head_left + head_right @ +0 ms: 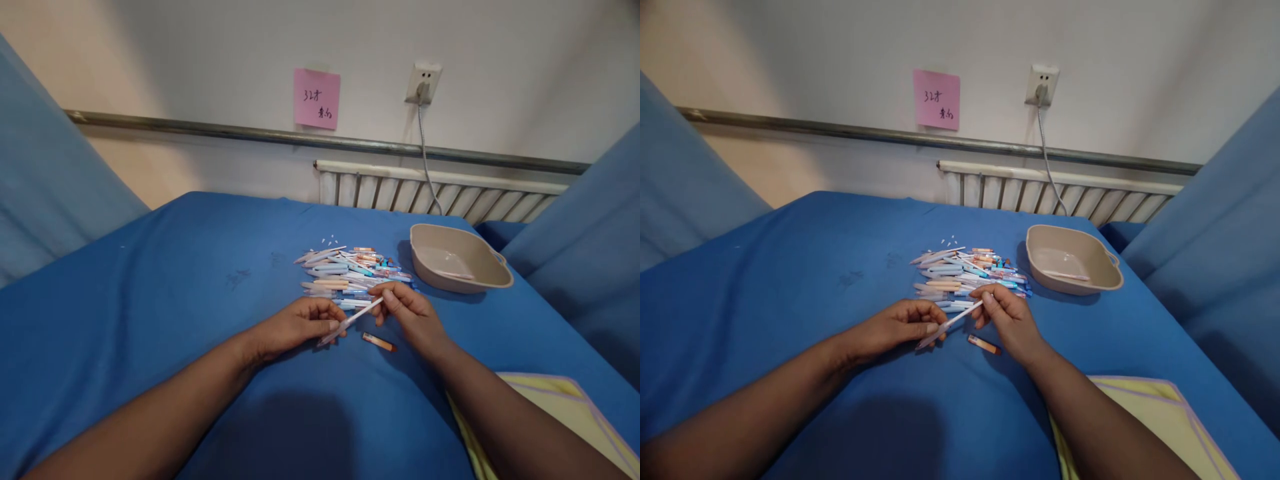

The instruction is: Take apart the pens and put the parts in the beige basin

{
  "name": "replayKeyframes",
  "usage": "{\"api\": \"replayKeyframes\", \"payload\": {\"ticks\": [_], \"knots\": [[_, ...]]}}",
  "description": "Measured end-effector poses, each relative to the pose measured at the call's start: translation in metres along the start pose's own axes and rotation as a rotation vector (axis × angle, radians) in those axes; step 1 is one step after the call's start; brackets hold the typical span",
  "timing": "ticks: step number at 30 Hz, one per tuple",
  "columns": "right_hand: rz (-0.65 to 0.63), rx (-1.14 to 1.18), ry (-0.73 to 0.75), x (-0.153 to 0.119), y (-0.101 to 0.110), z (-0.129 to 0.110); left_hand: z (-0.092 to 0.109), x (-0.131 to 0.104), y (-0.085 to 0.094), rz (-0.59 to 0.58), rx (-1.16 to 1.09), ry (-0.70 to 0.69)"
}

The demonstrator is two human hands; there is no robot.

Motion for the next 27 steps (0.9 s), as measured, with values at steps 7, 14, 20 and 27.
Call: {"api": "replayKeyframes", "payload": {"ticks": [7,14,20,27], "knots": [[-0.269,-0.196,-0.067,-0.009,-0.012,0.004,0.001,-0.001,-0.004,-0.02,-0.016,0.034],[-0.428,-0.366,-0.124,-0.02,-0.018,-0.003,-0.009,-0.004,-0.016,-0.243,-0.1,0.203],[-0.492,-0.392,-0.173,-0.024,-0.023,-0.007,-0.016,-0.004,-0.02,-0.315,-0.122,0.252],[-0.244,-0.671,-0.028,-0.013,0.001,-0.016,-0.007,-0.003,-0.01,-0.177,-0.079,0.161]]}}
Point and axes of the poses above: each hand's wrist, its own x-axis towards the middle knuckle, its own y-axis out of the back of the hand, z = x × y, the point moved 1 cm from there along x, towards the middle knuckle, and after that the axes turned 9 degrees about x, right-handed, at the moved point
